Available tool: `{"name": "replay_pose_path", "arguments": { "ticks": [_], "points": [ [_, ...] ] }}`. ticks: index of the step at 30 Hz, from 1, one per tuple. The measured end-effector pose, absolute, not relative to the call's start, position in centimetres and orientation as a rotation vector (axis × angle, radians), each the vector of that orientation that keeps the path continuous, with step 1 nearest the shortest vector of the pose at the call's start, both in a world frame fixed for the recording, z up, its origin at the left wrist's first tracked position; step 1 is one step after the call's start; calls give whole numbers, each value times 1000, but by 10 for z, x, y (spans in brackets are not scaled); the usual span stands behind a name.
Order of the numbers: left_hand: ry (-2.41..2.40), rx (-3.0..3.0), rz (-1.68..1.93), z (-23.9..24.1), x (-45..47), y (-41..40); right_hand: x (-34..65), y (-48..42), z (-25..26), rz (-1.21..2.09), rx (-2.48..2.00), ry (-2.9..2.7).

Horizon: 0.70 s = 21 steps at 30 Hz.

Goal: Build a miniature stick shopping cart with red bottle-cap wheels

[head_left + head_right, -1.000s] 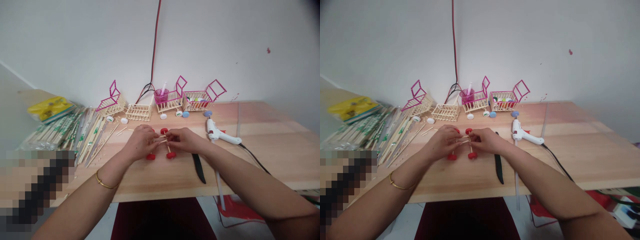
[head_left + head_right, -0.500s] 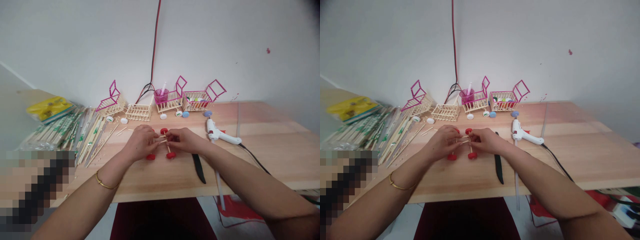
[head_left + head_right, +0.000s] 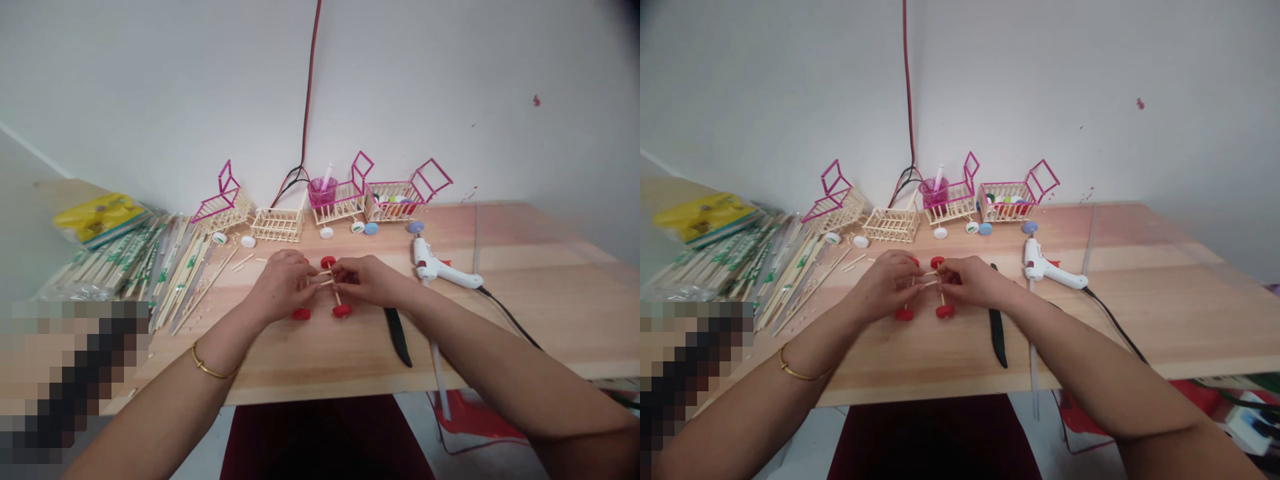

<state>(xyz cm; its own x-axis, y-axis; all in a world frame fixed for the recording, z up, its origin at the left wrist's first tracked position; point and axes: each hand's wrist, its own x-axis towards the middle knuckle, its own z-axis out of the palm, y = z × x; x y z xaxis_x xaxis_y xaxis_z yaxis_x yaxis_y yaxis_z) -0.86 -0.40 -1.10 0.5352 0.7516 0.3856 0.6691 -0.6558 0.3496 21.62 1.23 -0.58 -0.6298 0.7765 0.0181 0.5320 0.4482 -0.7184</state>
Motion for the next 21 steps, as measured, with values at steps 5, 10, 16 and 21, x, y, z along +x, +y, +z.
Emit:
{"name": "replay_pose_path", "arguments": {
  "ticks": [5, 10, 16, 21],
  "points": [
    [1220, 2603, 774, -11, -9, -4, 216, 12, -5, 986, -1096, -2366],
    [1208, 2596, 782, -11, -9, -4, 216, 12, -5, 994, -1098, -2363],
    [1215, 2604, 772, -10, -9, -4, 216, 12, -6, 970, -1090, -2378],
    [1214, 2596, 783, -10, -8, -5, 216, 12, -5, 987, -1086, -2369]
  ]
}}
